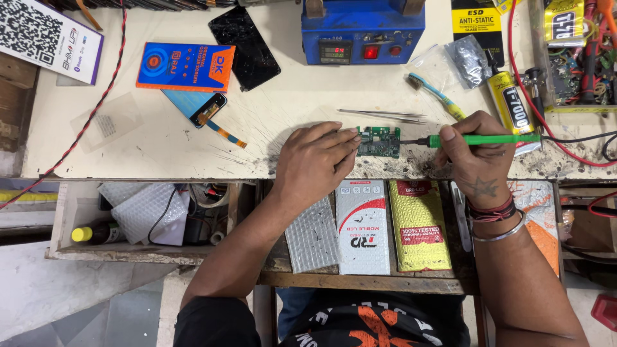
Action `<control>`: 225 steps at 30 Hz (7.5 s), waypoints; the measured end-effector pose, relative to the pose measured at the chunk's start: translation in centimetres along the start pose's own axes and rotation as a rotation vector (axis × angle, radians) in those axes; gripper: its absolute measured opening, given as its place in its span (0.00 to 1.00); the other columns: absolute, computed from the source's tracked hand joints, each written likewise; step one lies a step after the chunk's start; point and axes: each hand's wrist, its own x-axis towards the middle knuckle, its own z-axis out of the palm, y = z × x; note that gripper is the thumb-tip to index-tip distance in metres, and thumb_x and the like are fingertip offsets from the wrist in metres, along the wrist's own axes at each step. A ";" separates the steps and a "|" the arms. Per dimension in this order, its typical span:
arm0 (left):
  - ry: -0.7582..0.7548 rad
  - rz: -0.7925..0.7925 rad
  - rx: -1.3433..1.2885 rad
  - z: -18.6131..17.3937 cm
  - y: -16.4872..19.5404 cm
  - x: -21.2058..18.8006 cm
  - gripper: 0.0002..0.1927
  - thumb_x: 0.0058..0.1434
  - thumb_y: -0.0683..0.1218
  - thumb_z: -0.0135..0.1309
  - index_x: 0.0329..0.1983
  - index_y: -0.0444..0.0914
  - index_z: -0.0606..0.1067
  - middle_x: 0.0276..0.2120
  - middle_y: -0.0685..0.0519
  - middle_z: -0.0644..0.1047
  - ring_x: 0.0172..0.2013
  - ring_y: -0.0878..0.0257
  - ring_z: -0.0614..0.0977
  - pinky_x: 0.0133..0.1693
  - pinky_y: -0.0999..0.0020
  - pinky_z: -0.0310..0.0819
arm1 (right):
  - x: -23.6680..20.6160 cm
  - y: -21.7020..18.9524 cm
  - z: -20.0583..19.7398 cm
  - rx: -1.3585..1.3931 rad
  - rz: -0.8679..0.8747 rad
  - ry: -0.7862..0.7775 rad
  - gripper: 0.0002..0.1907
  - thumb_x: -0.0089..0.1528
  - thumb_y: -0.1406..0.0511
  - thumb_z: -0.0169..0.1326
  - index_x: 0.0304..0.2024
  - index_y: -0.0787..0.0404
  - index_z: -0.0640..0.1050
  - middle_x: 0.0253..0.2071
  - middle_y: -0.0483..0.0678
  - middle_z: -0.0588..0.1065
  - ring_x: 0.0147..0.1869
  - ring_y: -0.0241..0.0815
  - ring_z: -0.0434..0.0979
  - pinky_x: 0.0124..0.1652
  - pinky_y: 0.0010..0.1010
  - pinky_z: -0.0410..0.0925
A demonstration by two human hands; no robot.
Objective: The person solders a green phone motherboard held flat on a cluttered repair workbench, using a green-handled soldering iron in the right hand while the left hand steadies the board. They reposition the board and the iron repeatedly and briefly reach for supplies on the bench as they work on the board's components.
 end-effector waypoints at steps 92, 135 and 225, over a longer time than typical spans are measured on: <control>-0.294 -0.015 -0.153 0.6 -2.7 2.1 0.32 0.61 0.58 0.64 0.67 0.47 0.72 0.54 0.52 0.79 0.57 0.58 0.76 0.64 0.54 0.65 | 0.2 2.0 -1.1 0.039 -0.068 0.004 0.17 0.77 0.66 0.60 0.36 0.65 0.69 0.26 0.50 0.73 0.22 0.34 0.72 0.23 0.22 0.65; -0.242 0.008 -0.070 0.3 -2.9 1.4 0.27 0.66 0.52 0.57 0.68 0.45 0.70 0.56 0.55 0.80 0.65 0.61 0.71 0.66 0.56 0.62 | 0.6 2.7 -0.7 0.029 -0.041 -0.019 0.17 0.78 0.67 0.60 0.36 0.65 0.70 0.27 0.50 0.74 0.24 0.34 0.73 0.25 0.22 0.67; -0.220 0.040 -0.088 -0.5 -2.6 1.4 0.24 0.61 0.56 0.63 0.58 0.43 0.79 0.54 0.50 0.73 0.60 0.55 0.72 0.69 0.47 0.57 | -0.4 2.8 -0.3 -0.040 -0.145 0.033 0.20 0.78 0.64 0.61 0.36 0.65 0.68 0.25 0.50 0.73 0.22 0.33 0.72 0.23 0.22 0.65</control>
